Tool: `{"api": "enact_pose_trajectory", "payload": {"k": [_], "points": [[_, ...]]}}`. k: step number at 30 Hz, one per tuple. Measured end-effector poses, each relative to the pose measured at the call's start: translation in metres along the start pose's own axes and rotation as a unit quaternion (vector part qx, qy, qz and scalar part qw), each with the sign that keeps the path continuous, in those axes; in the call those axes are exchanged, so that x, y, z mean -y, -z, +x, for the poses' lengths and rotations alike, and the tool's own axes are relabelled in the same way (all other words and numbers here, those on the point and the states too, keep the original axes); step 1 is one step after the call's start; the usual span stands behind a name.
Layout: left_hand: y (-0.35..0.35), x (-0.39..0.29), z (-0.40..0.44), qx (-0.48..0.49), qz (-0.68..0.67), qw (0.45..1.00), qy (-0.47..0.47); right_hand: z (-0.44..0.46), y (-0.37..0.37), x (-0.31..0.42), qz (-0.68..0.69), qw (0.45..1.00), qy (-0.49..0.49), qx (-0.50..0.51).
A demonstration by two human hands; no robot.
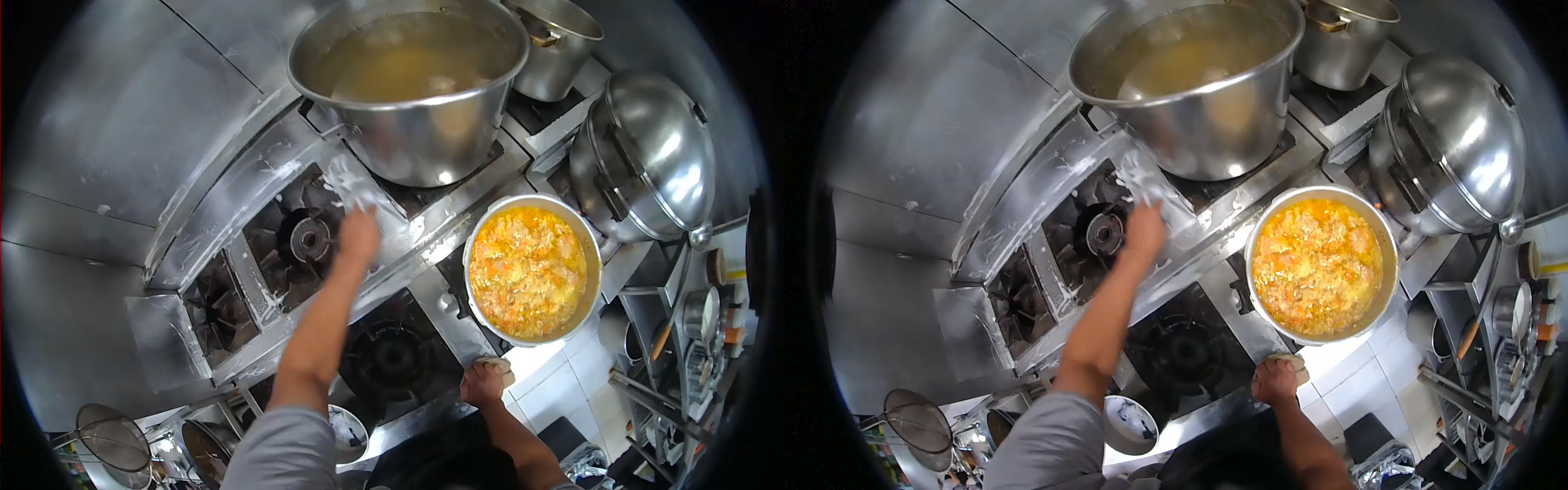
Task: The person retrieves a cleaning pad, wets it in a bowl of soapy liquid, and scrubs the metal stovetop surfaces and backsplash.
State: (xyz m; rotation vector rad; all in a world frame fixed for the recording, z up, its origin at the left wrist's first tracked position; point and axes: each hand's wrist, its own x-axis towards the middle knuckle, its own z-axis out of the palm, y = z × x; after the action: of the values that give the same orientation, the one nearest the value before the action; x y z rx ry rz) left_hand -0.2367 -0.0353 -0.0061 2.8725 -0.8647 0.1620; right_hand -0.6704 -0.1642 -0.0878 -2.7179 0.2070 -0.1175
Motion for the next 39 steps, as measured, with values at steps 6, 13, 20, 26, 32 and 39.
{"api": "enact_pose_trajectory", "payload": {"k": [6, 13, 20, 26, 32, 39], "points": [[0.012, 0.006, 0.026, 0.013, -0.004, 1.0, 0.013, 0.002, -0.002, 0.0, 0.034, 0.999, -0.003, 0.008], [-0.016, -0.042, -0.032, -0.132, 0.021, 0.99, -0.048, 0.007, -0.008, -0.002, 0.029, 1.0, -0.002, 0.001], [-0.033, 0.108, 0.148, -0.016, -0.05, 0.996, 0.07, 0.002, -0.008, -0.002, 0.012, 1.0, -0.01, 0.026], [-0.007, 0.034, 0.067, -0.01, 0.018, 0.997, 0.071, 0.004, -0.003, 0.001, 0.007, 1.0, -0.004, 0.023], [-0.015, 0.122, 0.181, -0.02, -0.022, 0.991, 0.129, 0.0, -0.013, -0.002, 0.003, 1.0, 0.004, 0.006], [-0.03, 0.061, 0.079, -0.13, -0.001, 0.991, 0.005, -0.002, -0.015, -0.003, -0.001, 0.999, -0.001, 0.035]]}}
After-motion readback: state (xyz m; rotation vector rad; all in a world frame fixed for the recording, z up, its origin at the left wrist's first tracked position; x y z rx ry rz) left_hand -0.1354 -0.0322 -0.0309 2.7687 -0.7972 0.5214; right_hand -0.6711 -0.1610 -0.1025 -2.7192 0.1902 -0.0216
